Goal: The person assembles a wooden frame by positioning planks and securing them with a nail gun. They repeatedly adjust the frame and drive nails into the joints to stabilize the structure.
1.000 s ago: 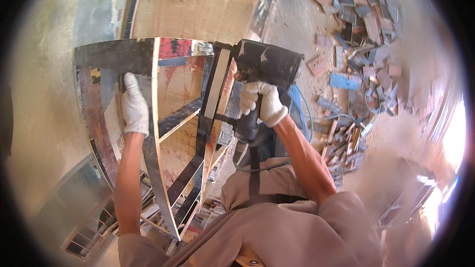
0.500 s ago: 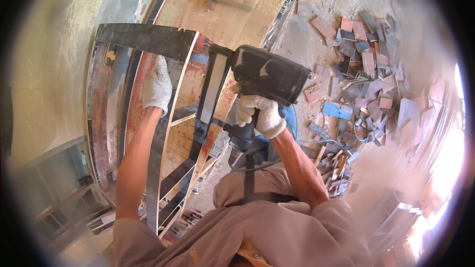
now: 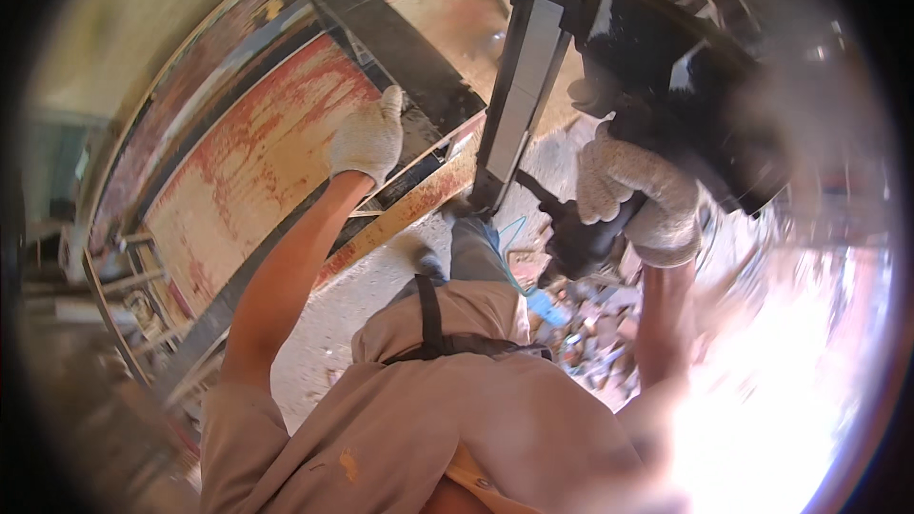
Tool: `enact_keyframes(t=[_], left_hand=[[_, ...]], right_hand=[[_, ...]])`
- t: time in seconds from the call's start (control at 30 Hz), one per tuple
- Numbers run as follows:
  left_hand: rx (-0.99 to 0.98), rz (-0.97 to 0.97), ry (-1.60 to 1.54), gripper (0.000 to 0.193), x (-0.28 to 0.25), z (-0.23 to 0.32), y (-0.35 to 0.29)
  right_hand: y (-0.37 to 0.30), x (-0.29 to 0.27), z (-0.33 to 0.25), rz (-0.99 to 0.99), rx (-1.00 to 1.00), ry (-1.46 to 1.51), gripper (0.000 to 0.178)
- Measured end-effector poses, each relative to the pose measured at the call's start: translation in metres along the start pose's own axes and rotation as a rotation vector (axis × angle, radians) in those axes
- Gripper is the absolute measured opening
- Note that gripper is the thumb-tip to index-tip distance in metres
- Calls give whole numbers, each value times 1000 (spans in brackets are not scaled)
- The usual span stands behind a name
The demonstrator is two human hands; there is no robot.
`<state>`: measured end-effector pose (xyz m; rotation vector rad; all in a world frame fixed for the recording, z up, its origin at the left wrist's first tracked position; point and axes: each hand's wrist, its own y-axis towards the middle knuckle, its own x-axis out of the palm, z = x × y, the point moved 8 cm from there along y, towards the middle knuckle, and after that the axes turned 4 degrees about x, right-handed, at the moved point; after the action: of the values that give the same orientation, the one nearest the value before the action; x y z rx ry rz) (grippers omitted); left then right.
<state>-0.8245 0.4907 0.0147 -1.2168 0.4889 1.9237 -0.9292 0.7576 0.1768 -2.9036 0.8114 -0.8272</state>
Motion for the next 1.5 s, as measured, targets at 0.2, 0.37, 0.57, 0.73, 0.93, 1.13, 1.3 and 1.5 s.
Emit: enact_keyframes(t=[0.2, 0.37, 0.57, 0.73, 0.93, 1.13, 1.3, 1.5], left_hand=[[-136, 264, -180, 41, -22, -16, -8], [-14, 737, -136, 19, -60, -2, -47], [-584, 1131, -911, 25, 4, 27, -173], [-277, 1504, -2249, 62, 102, 0, -165], [286, 1600, -2569, 81, 74, -13, -116], [771, 1745, -2581, 47, 54, -17, -124], [646, 1799, -2799, 38, 76, -25, -111], [438, 1837, -2812, 27, 64, -14, -120]], right_hand=[[116, 50, -20, -188, 330, -455, 28], [179, 100, -12, -674, 467, -783, 26], [205, 144, 7, -976, 525, -1056, 22], [200, 196, 38, -1314, 560, -1266, 21], [194, 221, 62, -1449, 417, -1375, 13], [193, 215, 81, -1449, 586, -1434, 12], [189, 222, 91, -1604, 537, -1429, 10], [225, 205, 98, -1785, 431, -1509, 23]])
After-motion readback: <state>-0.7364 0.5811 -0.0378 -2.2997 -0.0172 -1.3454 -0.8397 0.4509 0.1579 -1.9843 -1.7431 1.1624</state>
